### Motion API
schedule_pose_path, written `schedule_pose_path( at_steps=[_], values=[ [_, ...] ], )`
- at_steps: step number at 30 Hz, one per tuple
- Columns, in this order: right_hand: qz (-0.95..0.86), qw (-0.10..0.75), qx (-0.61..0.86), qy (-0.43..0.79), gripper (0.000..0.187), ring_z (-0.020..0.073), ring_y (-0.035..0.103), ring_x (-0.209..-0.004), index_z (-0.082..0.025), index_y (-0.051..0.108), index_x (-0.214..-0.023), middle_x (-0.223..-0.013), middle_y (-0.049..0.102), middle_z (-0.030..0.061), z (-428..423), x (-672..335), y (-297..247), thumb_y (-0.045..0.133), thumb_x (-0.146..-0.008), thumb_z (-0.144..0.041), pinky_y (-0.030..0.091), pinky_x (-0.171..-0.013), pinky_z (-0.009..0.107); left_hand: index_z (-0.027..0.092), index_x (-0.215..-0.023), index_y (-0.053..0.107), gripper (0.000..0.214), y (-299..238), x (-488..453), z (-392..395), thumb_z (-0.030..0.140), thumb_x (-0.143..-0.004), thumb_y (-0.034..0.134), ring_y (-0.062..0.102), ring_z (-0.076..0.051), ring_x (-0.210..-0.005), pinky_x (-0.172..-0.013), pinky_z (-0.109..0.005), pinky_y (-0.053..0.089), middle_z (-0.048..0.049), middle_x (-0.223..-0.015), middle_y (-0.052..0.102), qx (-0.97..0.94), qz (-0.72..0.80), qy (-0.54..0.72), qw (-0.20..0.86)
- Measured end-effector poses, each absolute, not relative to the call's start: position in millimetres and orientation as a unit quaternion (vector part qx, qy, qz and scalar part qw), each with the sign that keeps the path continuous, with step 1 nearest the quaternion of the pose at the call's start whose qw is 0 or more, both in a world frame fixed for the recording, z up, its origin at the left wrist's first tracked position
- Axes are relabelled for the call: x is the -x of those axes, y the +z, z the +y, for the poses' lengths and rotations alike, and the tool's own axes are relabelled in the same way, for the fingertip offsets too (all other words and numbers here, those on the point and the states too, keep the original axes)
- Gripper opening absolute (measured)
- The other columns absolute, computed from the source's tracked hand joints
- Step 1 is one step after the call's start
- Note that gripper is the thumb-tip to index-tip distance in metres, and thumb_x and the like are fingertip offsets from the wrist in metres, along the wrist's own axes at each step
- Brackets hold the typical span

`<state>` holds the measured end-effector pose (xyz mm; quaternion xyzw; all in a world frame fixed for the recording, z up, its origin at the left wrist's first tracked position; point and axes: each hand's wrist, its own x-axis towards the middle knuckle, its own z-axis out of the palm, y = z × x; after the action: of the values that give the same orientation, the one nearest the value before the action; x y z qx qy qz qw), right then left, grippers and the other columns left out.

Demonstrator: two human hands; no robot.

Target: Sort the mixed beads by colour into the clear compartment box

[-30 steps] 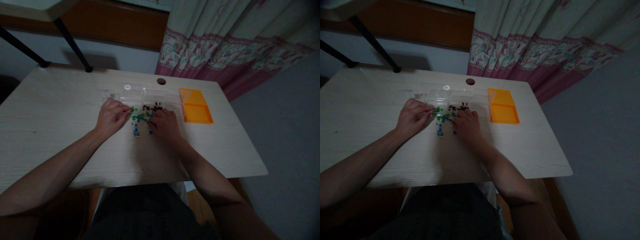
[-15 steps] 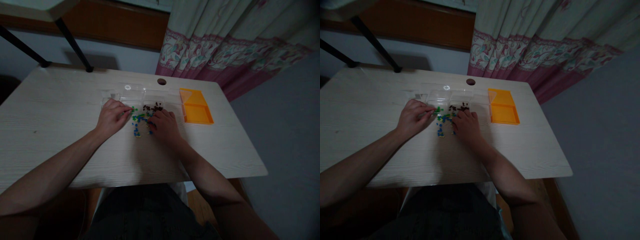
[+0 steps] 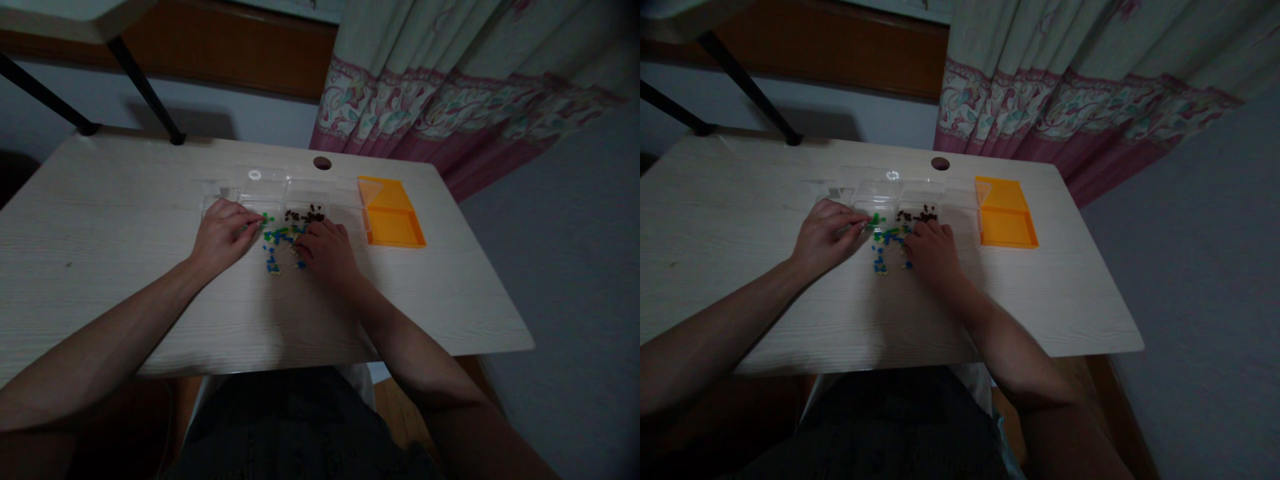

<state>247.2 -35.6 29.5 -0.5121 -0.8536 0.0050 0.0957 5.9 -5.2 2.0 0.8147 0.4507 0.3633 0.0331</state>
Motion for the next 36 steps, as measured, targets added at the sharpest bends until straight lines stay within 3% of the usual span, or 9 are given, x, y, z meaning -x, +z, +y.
schedule_pose_path(
  at_steps=[7, 15, 36],
  values=[
    [-0.849, 0.145, 0.507, 0.038, 0.017, 0.0246, 0.052, -0.1, -0.022, 0.076, -0.09, -0.098, 0.066, 0.0083, -33, -247, 26, 0.059, -0.093, -0.024, 0.036, -0.085, 0.038, 0.026, -0.102, 0.075, 0.022, 5, -7, -6, 0.035, -0.092, 0.056, 0.06, -0.023, -0.091, -0.089, -0.043, 0.046, -0.0055, -0.091, 0.071, -0.817, 0.449, 0.359, 0.036],
    [-0.793, 0.304, 0.468, 0.244, 0.009, 0.0148, 0.059, -0.078, -0.023, 0.078, -0.088, -0.082, 0.066, 0.0011, -23, -246, 12, 0.069, -0.086, -0.025, 0.046, -0.074, 0.027, 0.025, -0.106, 0.074, 0.024, 8, -10, -9, 0.036, -0.092, 0.058, 0.061, -0.023, -0.09, -0.085, -0.04, 0.047, -0.0055, -0.09, 0.069, -0.874, 0.356, 0.318, 0.086],
    [-0.799, 0.317, 0.424, 0.285, 0.009, 0.0145, 0.06, -0.079, -0.021, 0.077, -0.087, -0.082, 0.068, 0.0012, -22, -244, 8, 0.069, -0.085, -0.024, 0.046, -0.074, 0.027, 0.023, -0.102, 0.073, 0.018, 4, -9, -10, 0.033, -0.09, 0.064, 0.061, -0.02, -0.087, -0.079, -0.034, 0.049, -0.0046, -0.088, 0.069, -0.907, 0.267, 0.321, 0.047]
  ],
)
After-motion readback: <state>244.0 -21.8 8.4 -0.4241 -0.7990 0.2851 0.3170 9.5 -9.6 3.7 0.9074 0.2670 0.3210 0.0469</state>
